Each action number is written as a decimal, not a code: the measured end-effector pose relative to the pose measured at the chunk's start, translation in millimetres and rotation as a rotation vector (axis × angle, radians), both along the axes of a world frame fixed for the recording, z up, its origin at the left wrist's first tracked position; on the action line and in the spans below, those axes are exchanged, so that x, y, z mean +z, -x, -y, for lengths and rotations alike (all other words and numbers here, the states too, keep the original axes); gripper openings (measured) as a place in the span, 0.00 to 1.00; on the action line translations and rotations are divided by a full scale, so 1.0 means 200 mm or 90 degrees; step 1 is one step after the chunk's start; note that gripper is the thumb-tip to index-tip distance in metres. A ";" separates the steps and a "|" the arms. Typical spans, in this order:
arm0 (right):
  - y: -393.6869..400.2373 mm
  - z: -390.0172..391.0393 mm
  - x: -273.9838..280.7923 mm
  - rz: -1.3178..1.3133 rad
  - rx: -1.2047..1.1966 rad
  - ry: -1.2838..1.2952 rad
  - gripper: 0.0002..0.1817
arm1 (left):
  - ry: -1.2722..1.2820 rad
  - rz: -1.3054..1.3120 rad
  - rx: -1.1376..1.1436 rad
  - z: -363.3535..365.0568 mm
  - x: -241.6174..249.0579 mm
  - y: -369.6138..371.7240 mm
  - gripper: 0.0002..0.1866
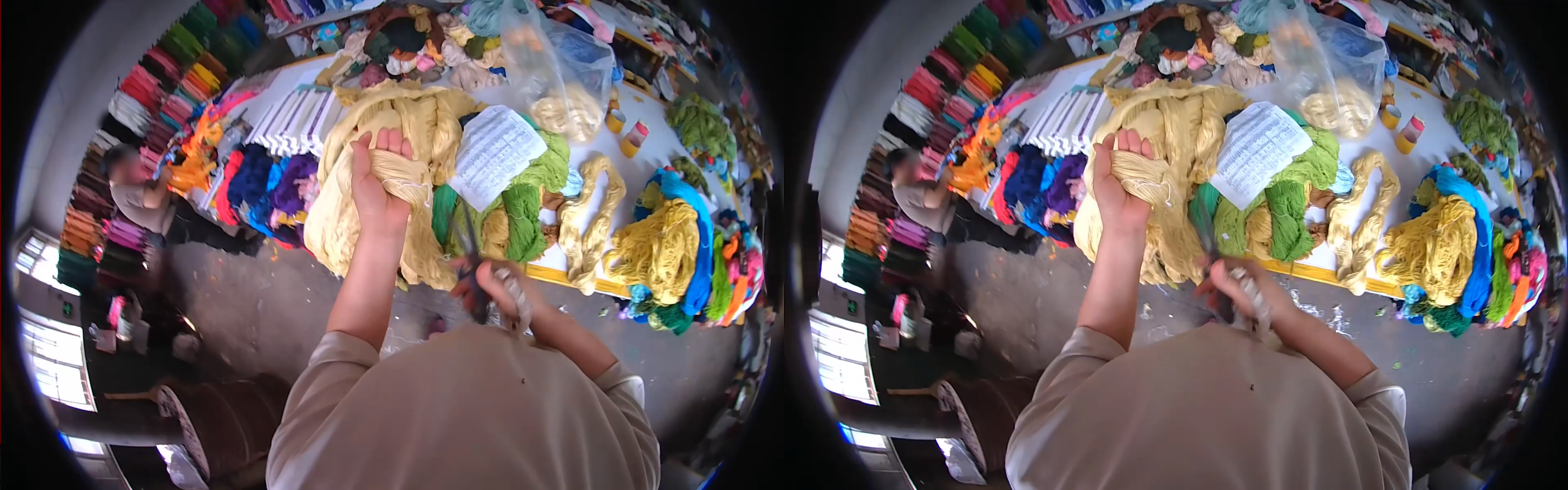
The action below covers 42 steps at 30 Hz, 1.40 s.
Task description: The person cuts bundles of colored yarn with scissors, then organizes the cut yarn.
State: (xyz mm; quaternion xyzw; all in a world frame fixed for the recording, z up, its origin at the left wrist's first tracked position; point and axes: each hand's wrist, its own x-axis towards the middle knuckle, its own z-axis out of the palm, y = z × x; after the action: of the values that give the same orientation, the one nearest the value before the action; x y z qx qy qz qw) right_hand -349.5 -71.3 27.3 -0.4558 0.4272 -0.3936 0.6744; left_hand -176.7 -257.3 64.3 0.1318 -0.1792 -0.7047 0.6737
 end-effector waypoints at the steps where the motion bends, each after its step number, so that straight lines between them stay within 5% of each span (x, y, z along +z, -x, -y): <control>1: -0.05 -0.01 0.00 0.060 0.037 -0.068 0.38 | 0.037 -0.022 0.002 0.03 0.00 0.00 0.15; 3: -0.12 -0.02 0.03 0.179 0.095 -0.148 0.40 | 0.085 -0.033 0.027 0.05 -0.03 0.02 0.15; 5: -0.18 0.05 -0.01 0.167 0.078 -0.014 0.38 | 0.095 0.006 0.036 -0.06 0.02 0.07 0.15; 9: -0.26 0.15 -0.02 -0.023 -0.199 0.185 0.27 | 0.153 0.057 0.086 -0.33 0.07 0.11 0.15; 12: -0.22 0.11 0.06 -0.120 -0.210 0.245 0.23 | 0.237 0.068 0.075 -0.43 0.09 0.07 0.16; 22: -0.16 0.07 0.09 -0.287 -0.156 0.305 0.20 | 0.119 -0.033 -0.053 -0.43 0.12 -0.02 0.18; 29: -0.16 0.08 0.03 -0.199 -0.158 0.390 0.20 | 0.098 -0.049 -0.045 -0.44 0.10 0.01 0.18; 40: -0.11 0.02 0.02 -0.135 -0.072 0.163 0.23 | 0.149 0.051 -0.066 -0.46 0.04 -0.03 0.18; 42: -0.10 0.05 -0.08 -0.192 -0.096 0.292 0.23 | 0.169 0.068 -0.105 -0.47 0.02 -0.04 0.18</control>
State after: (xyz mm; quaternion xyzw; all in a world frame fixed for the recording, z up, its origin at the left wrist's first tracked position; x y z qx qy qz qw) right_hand -329.8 -82.0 12.0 -0.6168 0.4554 -0.4567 0.4513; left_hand -168.3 -163.0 68.1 0.0637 -0.3170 -0.7197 0.6144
